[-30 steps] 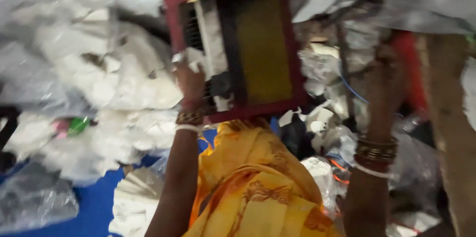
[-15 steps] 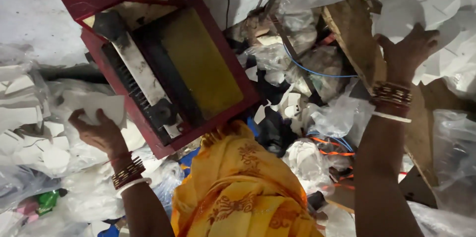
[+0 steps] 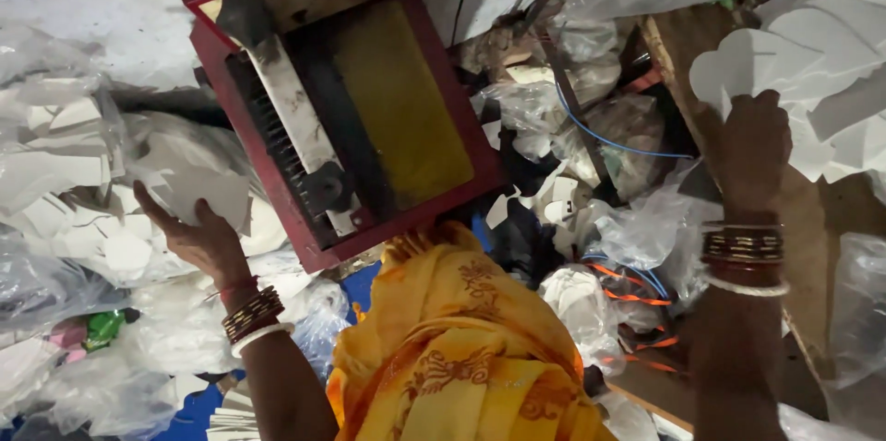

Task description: The person repeatedly picks up white, flat, irregularly shaped pieces of material and feeds them into a red machine. They use both hands to handle the pieces, placing them into the machine's slot and then retrieving the processed items.

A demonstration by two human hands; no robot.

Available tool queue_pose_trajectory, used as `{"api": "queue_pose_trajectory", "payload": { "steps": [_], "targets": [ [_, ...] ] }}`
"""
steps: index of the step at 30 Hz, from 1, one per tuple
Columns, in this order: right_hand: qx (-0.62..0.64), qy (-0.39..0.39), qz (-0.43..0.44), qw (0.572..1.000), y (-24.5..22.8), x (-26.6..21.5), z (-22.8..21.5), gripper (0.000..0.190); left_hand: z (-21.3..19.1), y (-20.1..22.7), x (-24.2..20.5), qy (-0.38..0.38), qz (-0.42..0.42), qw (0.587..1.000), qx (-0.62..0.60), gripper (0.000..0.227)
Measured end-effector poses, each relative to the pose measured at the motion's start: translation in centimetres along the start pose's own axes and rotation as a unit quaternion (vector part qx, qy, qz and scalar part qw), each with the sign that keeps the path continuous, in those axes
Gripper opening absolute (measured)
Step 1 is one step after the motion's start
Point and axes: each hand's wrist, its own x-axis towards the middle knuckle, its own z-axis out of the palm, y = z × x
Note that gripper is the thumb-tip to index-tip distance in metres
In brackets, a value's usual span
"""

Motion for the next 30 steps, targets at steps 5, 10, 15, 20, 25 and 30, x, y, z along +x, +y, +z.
{"api": "queue_pose_trajectory", "payload": {
  "steps": [5,10,15,20,25,30],
  "targets": [
    [0.003,-0.076,-0.035,0.996,-0.9,-0.8,-0.6,0.071,0.1,-0.7,0.2,0.014,0.062,0.998,-0.009,0.079],
    [0.033,-0.005,-0.056,0.998,-1.4,-1.3,-2.9,0.046,-0.5,-1.0,0.4,0.003,0.022,0.999,-0.032,0.068],
    [0.137,0.01,-0.084,0.987,-1.9,-0.9,-3.1,0.049,-0.6,-1.3,0.2,0.004,0.013,0.999,-0.032,0.065],
    [0.129,0.012,-0.097,0.987,-2.8,-0.8,-2.2,0.013,-0.2,-3.6,0.1,0.014,0.003,1.0,-0.027,0.055],
    [0.417,0.032,-0.021,0.908,-13.7,0.7,-4.7,0.019,0.9,-7.1,-0.1,-0.008,0.0,0.996,0.087,0.033],
    [0.578,-0.028,-0.002,0.816,-26.6,1.9,17.9,0.019,3.4,-9.7,-0.8,-0.031,0.008,0.99,0.136,0.032]
  ]
}}
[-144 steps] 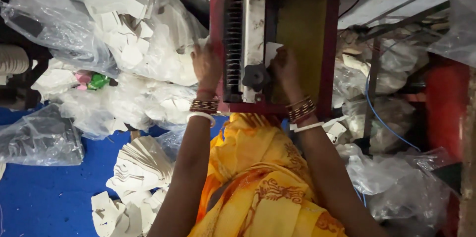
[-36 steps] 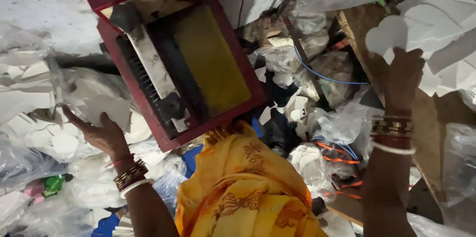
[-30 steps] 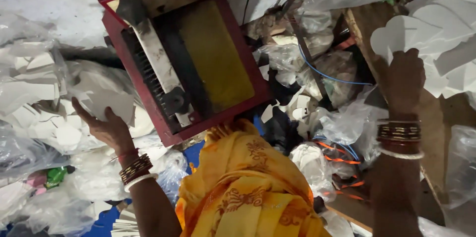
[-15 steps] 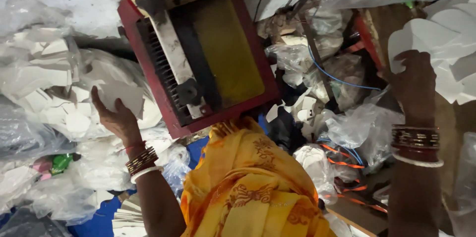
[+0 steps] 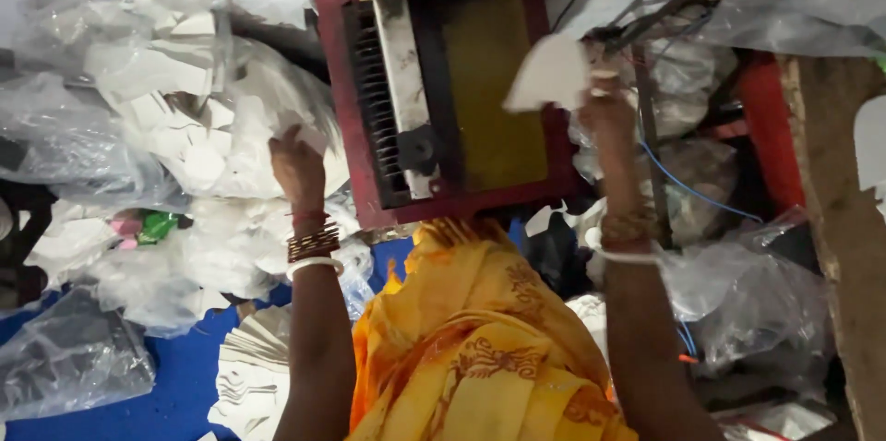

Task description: The person repeatedly picks up white, flat, irregularly shaped pieces of material and feeds them into a red machine. They use both hands to handle the pieces, placing them into the machine's slot and then retrieving the processed items.

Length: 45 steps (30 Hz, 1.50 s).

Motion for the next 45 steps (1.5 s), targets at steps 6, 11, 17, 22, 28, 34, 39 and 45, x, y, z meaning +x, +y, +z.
{"api": "queue_pose_trajectory", "payload": {
  "steps": [6,11,17,22,28,34,39,45],
  "targets": [
    [0.238,-0.112,0.216,0.94,1.6,-2.0,18.6,0.022,2.5,1.2,-0.1,-0.025,0.041,0.999,0.011,0.032],
    [0.174,-0.172,0.181,0.953,-5.8,-3.3,20.5,0.019,6.0,3.3,-0.2,-0.091,0.006,0.996,0.024,0.034],
    [-0.024,-0.133,-0.045,0.99,-9.9,-2.2,9.5,0.019,7.5,8.2,-0.7,-0.096,0.053,0.992,0.065,0.052],
    [0.006,-0.02,0.075,0.997,-13.6,-1.2,-7.8,0.029,8.6,7.7,-0.1,-0.162,-0.078,0.981,0.071,0.053],
    [-0.218,0.231,0.0,0.948,-8.8,0.0,-27.1,0.018,4.8,7.9,1.8,0.006,0.018,0.997,-0.07,0.038],
    [-0.467,0.158,-0.12,0.862,-6.0,1.5,-31.5,0.054,0.9,9.5,2.7,0.03,0.032,0.99,-0.132,0.025],
    [-0.575,0.099,-0.173,0.794,-8.2,-0.3,-27.4,0.069,2.7,6.4,3.8,0.041,0.033,0.982,-0.182,0.048],
    [-0.567,0.01,-0.092,0.819,-4.4,-1.8,-30.9,0.05,-4.5,10.4,3.4,0.049,-0.027,0.975,-0.214,0.059]
  ]
}}
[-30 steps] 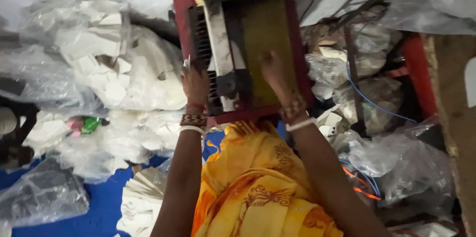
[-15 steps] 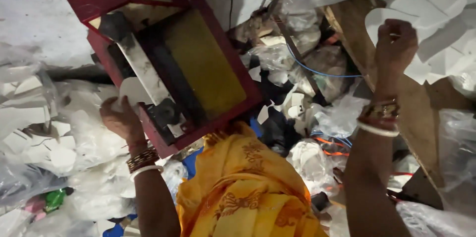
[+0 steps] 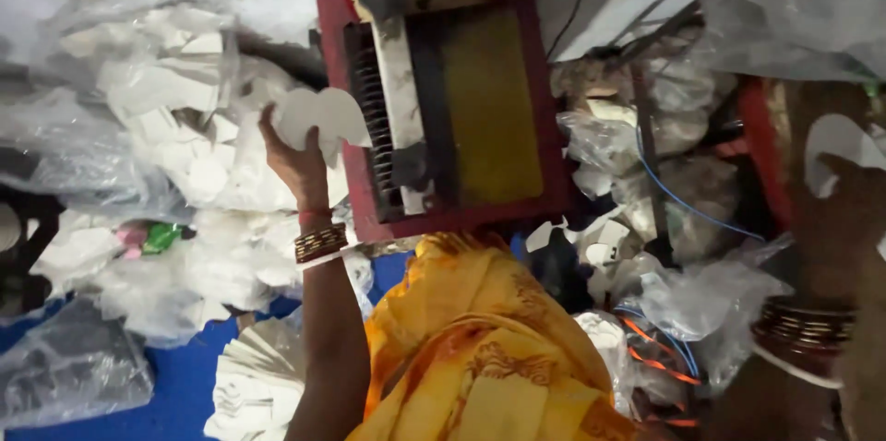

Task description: The person repeatedly picks up white, flat, irregularly shaped pieces of material and feeds them into a red machine. They use both hands to handle the pieces, placing them into the machine's slot and then retrieving the processed items.

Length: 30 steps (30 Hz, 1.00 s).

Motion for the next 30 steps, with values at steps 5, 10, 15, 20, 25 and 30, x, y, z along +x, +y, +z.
{"api": "queue_pose_trajectory", "payload": {
  "steps": [5,10,15,20,25,30],
  "targets": [
    [0.224,0.058,0.072,0.97,-2.1,1.6,1.1,0.075,-3.0,-3.1,0.9,0.07,0.112,0.991,0.002,0.08],
    [0.061,0.116,-0.034,0.991,-1.3,1.7,0.8,0.052,-3.5,-8.9,-0.1,0.045,-0.006,0.998,0.041,0.042],
    [0.094,0.02,0.021,0.995,-2.5,2.1,-5.2,0.031,-4.2,-7.8,-1.5,0.019,-0.085,0.996,0.029,0.031],
    [0.143,0.049,0.035,0.988,-7.4,4.2,-7.7,0.021,-3.9,-12.7,-2.4,0.022,-0.143,0.982,0.119,0.033],
    [0.776,-0.092,0.161,0.602,-23.5,6.7,-2.0,0.051,-2.3,-14.8,-2.7,0.022,-0.056,0.975,0.214,0.034],
    [0.732,-0.155,0.114,0.653,-39.1,5.5,18.7,0.048,0.2,-15.5,-3.9,-0.02,-0.065,0.972,0.225,0.04]
  ]
}}
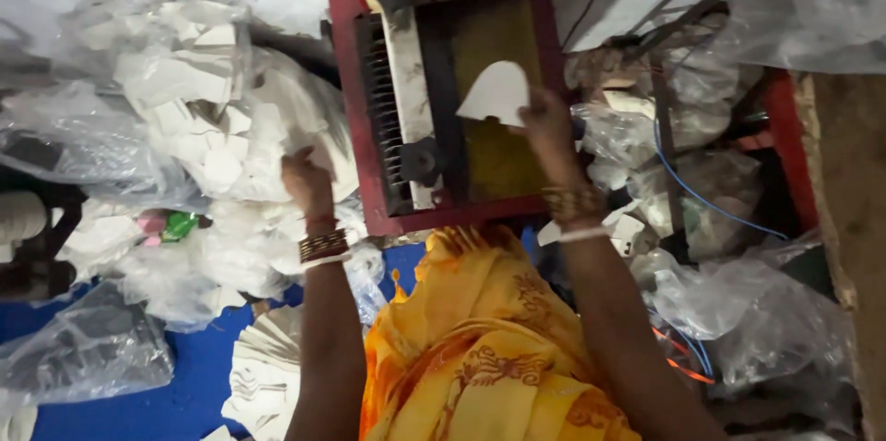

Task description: The person repeatedly picks up white, flat, irregularly shaped pieces of material and feeds them into a red machine. They use both hands to handle the pieces, placing them into the machine's slot and then retrieving the processed items.

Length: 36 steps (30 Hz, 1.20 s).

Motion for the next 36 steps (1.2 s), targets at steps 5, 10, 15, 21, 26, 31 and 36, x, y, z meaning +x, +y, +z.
{"api": "queue_pose_trajectory", "payload": {
  "steps": [5,10,15,21,26,31,36],
  "targets": [
    [-0.057,-0.044,0.115,0.991,-1.5,-1.3,9.4,0.043,2.6,3.5,-0.1,-0.022,0.068,0.997,0.019,0.037],
    [-0.212,-0.045,-0.071,0.974,-5.9,-4.0,8.5,0.031,5.4,7.0,-1.7,-0.066,0.134,0.987,0.06,0.033],
    [-0.229,0.039,-0.156,0.96,-7.8,-6.4,-0.8,0.031,7.1,9.5,-2.9,-0.098,0.151,0.978,0.109,0.037],
    [-0.264,0.134,-0.152,0.943,-16.2,-11.6,-15.1,0.025,7.0,7.5,-0.5,-0.065,0.055,0.996,0.027,0.052],
    [-0.156,0.242,-0.116,0.951,-18.7,-13.2,-29.8,0.024,2.8,9.0,1.5,-0.001,0.123,0.991,-0.051,0.033],
    [-0.496,0.381,-0.08,0.776,-21.6,-12.5,-41.5,0.022,-1.2,10.0,2.3,0.031,0.142,0.979,-0.145,0.03],
    [-0.652,0.34,-0.042,0.676,-22.9,-10.4,-41.8,0.089,-5.9,11.5,2.2,0.048,0.166,0.973,-0.154,0.053]
  ]
}}
